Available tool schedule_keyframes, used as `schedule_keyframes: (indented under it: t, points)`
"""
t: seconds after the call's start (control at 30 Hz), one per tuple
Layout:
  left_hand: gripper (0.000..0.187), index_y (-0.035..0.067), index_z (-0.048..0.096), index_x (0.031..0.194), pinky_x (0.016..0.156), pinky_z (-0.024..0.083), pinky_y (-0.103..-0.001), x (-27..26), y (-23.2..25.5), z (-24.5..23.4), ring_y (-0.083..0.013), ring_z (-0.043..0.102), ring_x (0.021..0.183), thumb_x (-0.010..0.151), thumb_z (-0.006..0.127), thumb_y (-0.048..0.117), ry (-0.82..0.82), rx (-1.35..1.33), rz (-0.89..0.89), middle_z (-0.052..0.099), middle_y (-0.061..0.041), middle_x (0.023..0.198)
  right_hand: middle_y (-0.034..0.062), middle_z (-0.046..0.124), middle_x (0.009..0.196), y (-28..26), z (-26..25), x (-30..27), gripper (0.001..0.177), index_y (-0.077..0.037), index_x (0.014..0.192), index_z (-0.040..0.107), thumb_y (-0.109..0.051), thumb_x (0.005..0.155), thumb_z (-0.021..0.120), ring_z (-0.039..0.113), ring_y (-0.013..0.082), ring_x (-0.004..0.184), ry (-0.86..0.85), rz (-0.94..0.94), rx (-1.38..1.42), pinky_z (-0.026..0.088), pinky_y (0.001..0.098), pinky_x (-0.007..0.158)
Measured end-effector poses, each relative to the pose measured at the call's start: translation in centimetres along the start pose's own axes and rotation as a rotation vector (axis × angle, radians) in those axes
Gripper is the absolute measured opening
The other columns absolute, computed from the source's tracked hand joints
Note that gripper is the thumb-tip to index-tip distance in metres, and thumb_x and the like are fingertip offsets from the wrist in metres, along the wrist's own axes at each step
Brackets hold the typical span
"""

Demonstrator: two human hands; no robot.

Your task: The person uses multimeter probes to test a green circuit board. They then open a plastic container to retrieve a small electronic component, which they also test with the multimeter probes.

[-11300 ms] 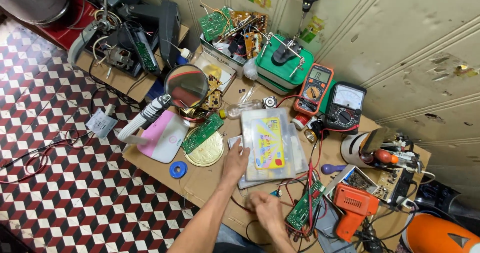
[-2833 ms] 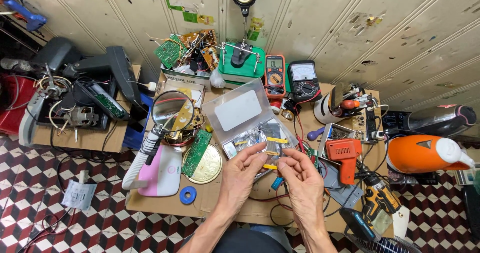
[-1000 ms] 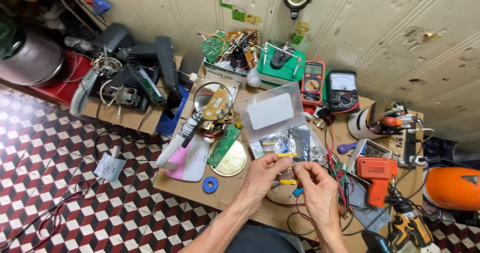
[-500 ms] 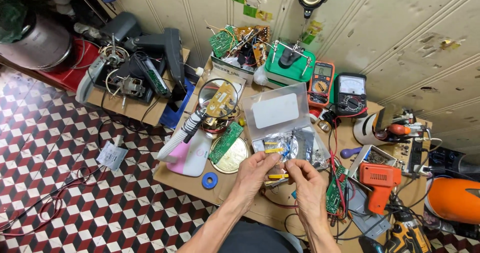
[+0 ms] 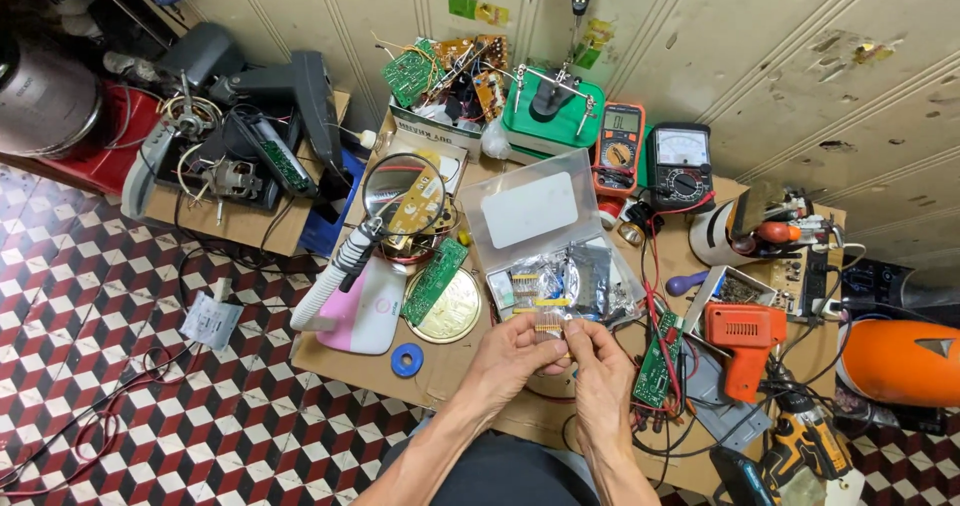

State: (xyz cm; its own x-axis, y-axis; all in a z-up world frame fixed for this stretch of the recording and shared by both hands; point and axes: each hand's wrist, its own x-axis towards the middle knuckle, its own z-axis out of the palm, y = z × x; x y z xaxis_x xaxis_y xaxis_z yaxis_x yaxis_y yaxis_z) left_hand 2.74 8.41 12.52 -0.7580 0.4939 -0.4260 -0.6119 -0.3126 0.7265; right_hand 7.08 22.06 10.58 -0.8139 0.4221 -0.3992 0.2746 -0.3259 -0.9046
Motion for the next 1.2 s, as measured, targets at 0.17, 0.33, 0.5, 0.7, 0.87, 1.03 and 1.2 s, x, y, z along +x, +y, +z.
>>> schedule_keyframes:
  t: [0.17,0.33,0.5,0.7,0.87,1.03,1.2]
  points:
    - [0.031,-0.002,0.064,0.122,0.073,0.058,-0.023,1.3,-3.8,-0.3,-0.0109,0.07,0.082,0.093,0.071,0.008,0.021,0.027,-0.075,0.074,-0.007,0.097,0.0024,0.068,0.085,1.2,-0.9,-0.2,0.019,0.001,0.102,0.069,-0.017,0.096,0.064,0.059,0.0084,0.072,0.114,0.161,0.073,0.047,0.0243,0.065]
    - [0.029,-0.004,0.064,0.12,0.073,0.061,-0.025,1.3,-9.5,0.2,-0.0136,0.072,0.081,0.091,0.069,0.001,-0.001,0.056,-0.149,0.075,-0.009,0.095,0.0043,0.063,0.08,5.5,-5.8,2.3,0.02,0.001,0.103,0.07,-0.018,0.099,0.066,0.052,0.01,0.066,0.19,0.189,0.047,0.042,0.0245,0.061]
    - [0.036,0.008,0.064,0.124,0.077,0.062,-0.025,1.5,-6.6,0.4,-0.0142,0.075,0.083,0.089,0.07,0.006,0.214,0.153,-0.388,0.077,-0.007,0.101,0.0039,0.061,0.081,4.5,-8.9,4.0,0.022,0.004,0.105,0.064,-0.017,0.101,0.067,0.057,0.011,0.07,0.301,0.051,0.054,0.046,0.025,0.063]
    - [0.034,0.0,0.071,0.114,0.077,0.056,-0.032,9.4,-9.4,-7.5,-0.0193,0.069,0.086,0.097,0.064,0.029,0.385,0.361,-0.126,0.074,-0.012,0.101,0.0096,0.068,0.09,4.7,-11.4,3.1,0.02,0.002,0.11,0.065,-0.016,0.099,0.065,0.063,0.0144,0.076,0.394,0.146,0.073,0.049,0.0258,0.066]
    - [0.043,0.0,0.067,0.121,0.085,0.054,-0.034,11.3,-9.0,-8.9,-0.0205,0.07,0.095,0.095,0.064,0.035,0.42,0.669,-0.05,0.075,-0.015,0.11,0.0106,0.071,0.093,5.4,-11.3,3.3,0.02,0.002,0.109,0.066,-0.015,0.099,0.061,0.064,0.0147,0.076,0.306,0.238,0.057,0.05,0.0262,0.066]
    - [0.044,0.001,0.069,0.129,0.098,0.049,-0.037,11.4,-7.2,-10.3,-0.0286,0.067,0.112,0.102,0.062,0.035,0.526,1.034,0.235,0.071,-0.019,0.124,0.0109,0.073,0.095,6.7,-11.4,5.1,0.022,0.004,0.107,0.066,-0.016,0.101,0.061,0.062,0.0135,0.076,0.239,0.251,0.046,0.049,0.0253,0.067]
    - [0.081,0.003,0.032,0.152,0.108,0.043,-0.038,16.4,-4.1,-11.5,-0.0263,0.057,0.126,0.089,0.075,0.033,0.827,0.337,-0.02,0.056,-0.018,0.139,0.0111,0.074,0.103,10.4,-11.8,6.9,0.023,0.006,0.105,0.067,-0.016,0.098,0.062,0.07,0.0166,0.088,0.208,0.33,0.007,0.053,0.0269,0.072]
